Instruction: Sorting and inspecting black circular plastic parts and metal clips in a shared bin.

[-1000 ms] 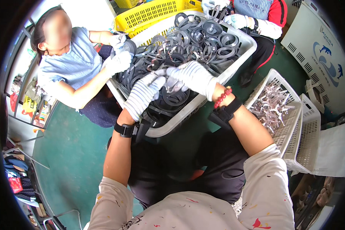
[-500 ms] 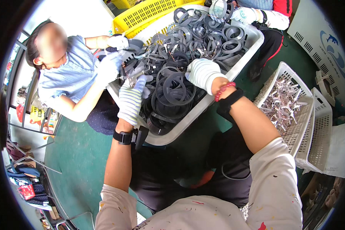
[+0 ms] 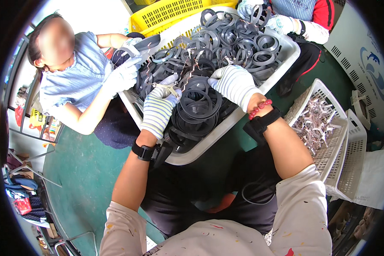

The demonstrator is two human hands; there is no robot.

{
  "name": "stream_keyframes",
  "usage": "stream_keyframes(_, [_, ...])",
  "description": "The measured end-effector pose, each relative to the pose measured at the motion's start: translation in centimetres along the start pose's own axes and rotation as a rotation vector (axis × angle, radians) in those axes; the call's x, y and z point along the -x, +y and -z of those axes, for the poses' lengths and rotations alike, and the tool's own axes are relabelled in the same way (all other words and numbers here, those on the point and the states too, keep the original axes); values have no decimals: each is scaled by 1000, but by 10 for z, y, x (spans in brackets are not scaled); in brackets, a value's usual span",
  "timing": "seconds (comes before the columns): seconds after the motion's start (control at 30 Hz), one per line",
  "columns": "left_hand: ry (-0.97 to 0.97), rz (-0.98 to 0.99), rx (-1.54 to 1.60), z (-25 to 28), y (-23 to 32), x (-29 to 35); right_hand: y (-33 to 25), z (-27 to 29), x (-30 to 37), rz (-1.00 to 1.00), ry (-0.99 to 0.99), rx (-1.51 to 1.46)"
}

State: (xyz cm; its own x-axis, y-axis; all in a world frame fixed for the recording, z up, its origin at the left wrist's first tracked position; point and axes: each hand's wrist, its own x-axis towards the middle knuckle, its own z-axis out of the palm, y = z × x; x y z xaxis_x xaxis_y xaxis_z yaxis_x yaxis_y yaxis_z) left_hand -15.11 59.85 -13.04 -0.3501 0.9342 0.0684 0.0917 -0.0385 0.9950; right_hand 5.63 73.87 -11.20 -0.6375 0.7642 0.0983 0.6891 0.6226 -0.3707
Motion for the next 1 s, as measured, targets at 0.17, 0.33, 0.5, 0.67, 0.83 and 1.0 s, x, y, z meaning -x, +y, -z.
stream_keyframes(0.17, [56,-111,-478,2,5,1,-3,2,3,85,62,-142])
stream_keyframes(0.33, [63,-83,-360,1,17,3,-9,12,13,71,39,-276])
stream_keyframes(0.5, [52,-94,-275,-4,15,2,-8,14,17,-15,21,-405])
stream_keyframes(0.67, [106,-167,-357,-8,16,6,-6,9,25,21,-3,-437])
stream_keyframes(0.83, [102,10,-142,-10,22,5,-6,13,29,65,-14,-203])
stream_keyframes(1.0, [69,-16,-93,-12,17,3,-36,27,31,-49,-108,82])
